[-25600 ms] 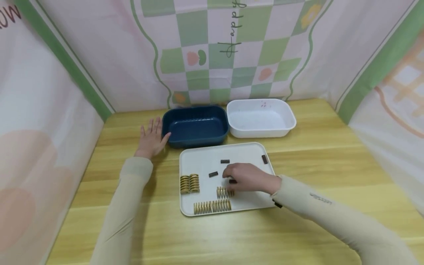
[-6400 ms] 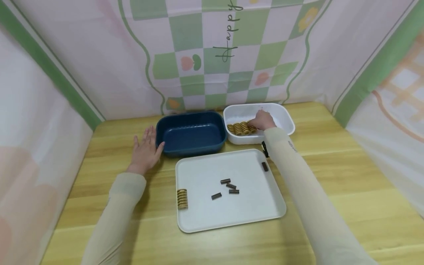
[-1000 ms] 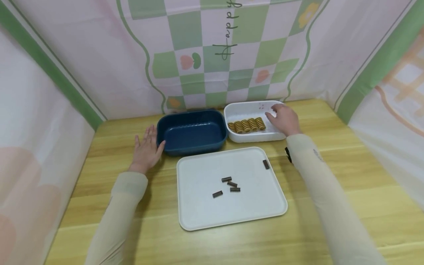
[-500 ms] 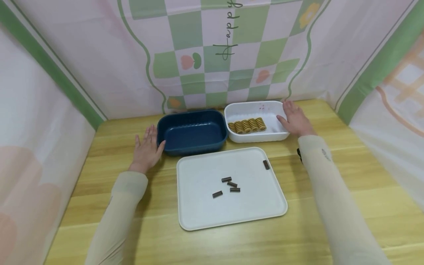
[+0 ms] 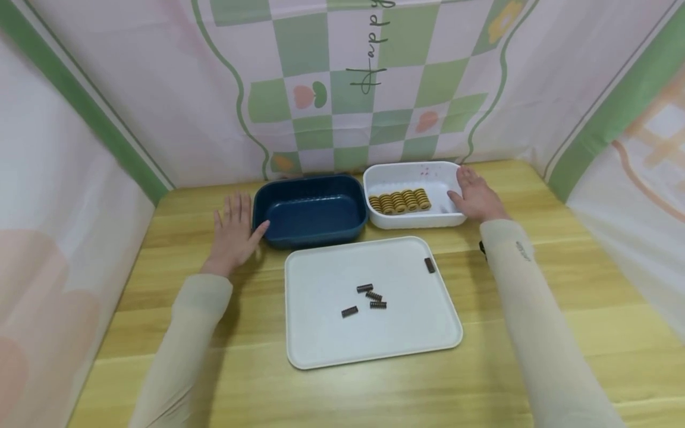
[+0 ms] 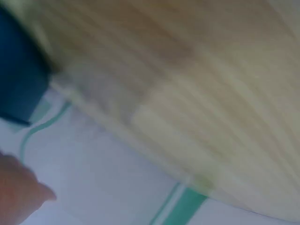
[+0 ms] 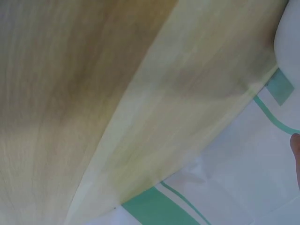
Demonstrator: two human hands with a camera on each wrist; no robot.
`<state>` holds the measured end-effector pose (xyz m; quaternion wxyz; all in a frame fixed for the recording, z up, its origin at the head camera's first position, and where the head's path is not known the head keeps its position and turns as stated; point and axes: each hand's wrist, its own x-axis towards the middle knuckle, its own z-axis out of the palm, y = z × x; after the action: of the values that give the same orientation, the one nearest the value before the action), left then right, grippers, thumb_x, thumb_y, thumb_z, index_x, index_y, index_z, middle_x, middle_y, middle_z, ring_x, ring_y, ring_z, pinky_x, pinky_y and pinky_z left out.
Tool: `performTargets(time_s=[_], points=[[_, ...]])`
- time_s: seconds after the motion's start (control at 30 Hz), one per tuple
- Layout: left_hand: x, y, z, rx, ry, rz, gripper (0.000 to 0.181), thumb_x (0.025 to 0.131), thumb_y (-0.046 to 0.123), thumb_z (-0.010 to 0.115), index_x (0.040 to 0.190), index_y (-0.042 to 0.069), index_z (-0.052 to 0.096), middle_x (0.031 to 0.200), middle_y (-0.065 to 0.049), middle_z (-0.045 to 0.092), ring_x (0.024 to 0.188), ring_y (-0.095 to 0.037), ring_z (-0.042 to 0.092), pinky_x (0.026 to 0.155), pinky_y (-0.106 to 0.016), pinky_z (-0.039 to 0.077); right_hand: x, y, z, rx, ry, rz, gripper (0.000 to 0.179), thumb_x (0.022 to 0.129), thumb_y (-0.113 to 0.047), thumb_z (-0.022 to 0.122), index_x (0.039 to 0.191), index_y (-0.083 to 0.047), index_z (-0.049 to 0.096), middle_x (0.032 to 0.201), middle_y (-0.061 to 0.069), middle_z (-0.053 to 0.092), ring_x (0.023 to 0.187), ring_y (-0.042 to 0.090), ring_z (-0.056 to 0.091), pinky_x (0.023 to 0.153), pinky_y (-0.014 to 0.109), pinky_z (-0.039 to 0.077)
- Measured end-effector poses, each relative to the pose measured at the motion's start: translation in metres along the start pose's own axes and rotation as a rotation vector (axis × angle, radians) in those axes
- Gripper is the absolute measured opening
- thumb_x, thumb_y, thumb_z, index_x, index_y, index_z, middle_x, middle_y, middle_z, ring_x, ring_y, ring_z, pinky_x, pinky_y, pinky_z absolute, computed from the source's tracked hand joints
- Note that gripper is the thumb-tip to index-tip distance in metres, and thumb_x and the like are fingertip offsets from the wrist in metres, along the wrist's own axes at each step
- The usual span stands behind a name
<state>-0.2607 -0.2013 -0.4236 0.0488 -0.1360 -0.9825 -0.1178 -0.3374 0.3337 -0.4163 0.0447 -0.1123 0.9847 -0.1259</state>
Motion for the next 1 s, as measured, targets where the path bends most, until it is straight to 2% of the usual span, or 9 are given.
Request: performTargets(time_s=[0.07, 0.1, 0.2, 0.27, 0.37, 0.47, 0.57, 0.73, 1.0], points=[[-0.001, 0.010, -0.005, 0.003, 0.105, 0.084, 0.080, 0.099, 0.048, 0.041, 0.152, 0.000, 0.005, 0.157, -0.024, -0.001, 0.142, -0.043, 0.001, 0.111, -0.060, 0.008, -0.001, -0.001, 0.000, -0.013, 0.002, 0.002, 0.071, 0.102, -0.035, 0.032, 0.146, 0.013, 0.003, 0.153, 0.031, 0.000, 0.141, 0.043, 0.000, 0.113, 0.052, 0.002], [-0.002, 0.018, -0.007, -0.010, 0.158, 0.161, 0.076, 0.097, 0.038, 0.051, 0.151, -0.001, 0.015, 0.155, -0.026, 0.010, 0.141, -0.044, 0.010, 0.111, -0.058, 0.014, -0.002, -0.001, 0.000, -0.020, 0.006, 0.000, 0.071, 0.102, -0.035, 0.032, 0.145, 0.013, 0.003, 0.153, 0.032, 0.001, 0.141, 0.044, 0.001, 0.113, 0.052, 0.003], [-0.011, 0.047, -0.011, -0.059, 0.236, 0.474, 0.056, 0.084, 0.007, 0.067, 0.135, -0.002, 0.046, 0.136, -0.025, 0.045, 0.127, -0.040, 0.041, 0.103, -0.051, 0.036, -0.003, -0.001, 0.002, -0.036, 0.022, -0.014, 0.070, 0.102, -0.034, 0.032, 0.145, 0.014, 0.006, 0.153, 0.031, 0.003, 0.141, 0.044, 0.003, 0.113, 0.053, 0.004], [-0.021, 0.069, -0.011, -0.110, 0.184, 0.679, 0.046, 0.077, -0.005, 0.069, 0.121, -0.001, 0.058, 0.121, -0.019, 0.057, 0.114, -0.034, 0.053, 0.097, -0.044, 0.043, -0.002, -0.001, 0.003, -0.045, 0.035, -0.026, 0.069, 0.101, -0.033, 0.033, 0.145, 0.015, 0.008, 0.153, 0.031, 0.005, 0.141, 0.044, 0.005, 0.113, 0.053, 0.005], [-0.039, 0.100, -0.007, -0.181, 0.008, 0.834, 0.036, 0.077, -0.007, 0.071, 0.110, 0.004, 0.066, 0.110, -0.010, 0.063, 0.105, -0.025, 0.058, 0.094, -0.037, 0.046, 0.000, -0.001, 0.003, -0.050, 0.040, -0.028, 0.068, 0.101, -0.032, 0.033, 0.145, 0.015, 0.009, 0.153, 0.030, 0.005, 0.141, 0.044, 0.005, 0.113, 0.053, 0.006], [-0.052, 0.121, 0.002, -0.236, -0.125, 0.849, 0.023, 0.082, 0.005, 0.073, 0.105, 0.005, 0.069, 0.104, -0.005, 0.065, 0.098, -0.018, 0.060, 0.090, -0.029, 0.048, 0.001, -0.001, 0.003, -0.056, 0.041, -0.022, 0.068, 0.101, -0.030, 0.035, 0.145, 0.015, 0.009, 0.153, 0.031, 0.005, 0.141, 0.044, 0.006, 0.113, 0.053, 0.007], [-0.058, 0.135, 0.015, -0.261, -0.181, 0.797, 0.017, 0.085, 0.017, 0.073, 0.098, 0.006, 0.070, 0.095, -0.002, 0.064, 0.087, -0.013, 0.061, 0.081, -0.024, 0.051, 0.002, 0.000, 0.002, -0.065, 0.039, -0.016, 0.069, 0.100, -0.029, 0.037, 0.144, 0.015, 0.008, 0.152, 0.031, 0.007, 0.141, 0.044, 0.006, 0.113, 0.053, 0.007], [-0.065, 0.156, 0.038, -0.167, -0.182, 0.704, 0.011, 0.088, 0.021, 0.070, 0.085, 0.011, 0.067, 0.081, 0.002, 0.058, 0.072, -0.010, 0.054, 0.065, -0.021, 0.048, 0.002, 0.001, 0.001, -0.066, 0.035, -0.011, 0.069, 0.100, -0.030, 0.036, 0.145, 0.014, 0.007, 0.153, 0.031, 0.006, 0.141, 0.044, 0.005, 0.113, 0.053, 0.006], [-0.068, 0.173, 0.048, -0.011, -0.134, 0.685, 0.010, 0.089, 0.015, 0.067, 0.081, 0.012, 0.064, 0.077, 0.002, 0.057, 0.070, -0.011, 0.054, 0.060, -0.019, 0.048, 0.001, 0.000, 0.000, -0.054, 0.020, 0.002, 0.070, 0.101, -0.033, 0.033, 0.146, 0.011, 0.005, 0.154, 0.028, 0.002, 0.142, 0.042, 0.002, 0.113, 0.051, 0.005]])
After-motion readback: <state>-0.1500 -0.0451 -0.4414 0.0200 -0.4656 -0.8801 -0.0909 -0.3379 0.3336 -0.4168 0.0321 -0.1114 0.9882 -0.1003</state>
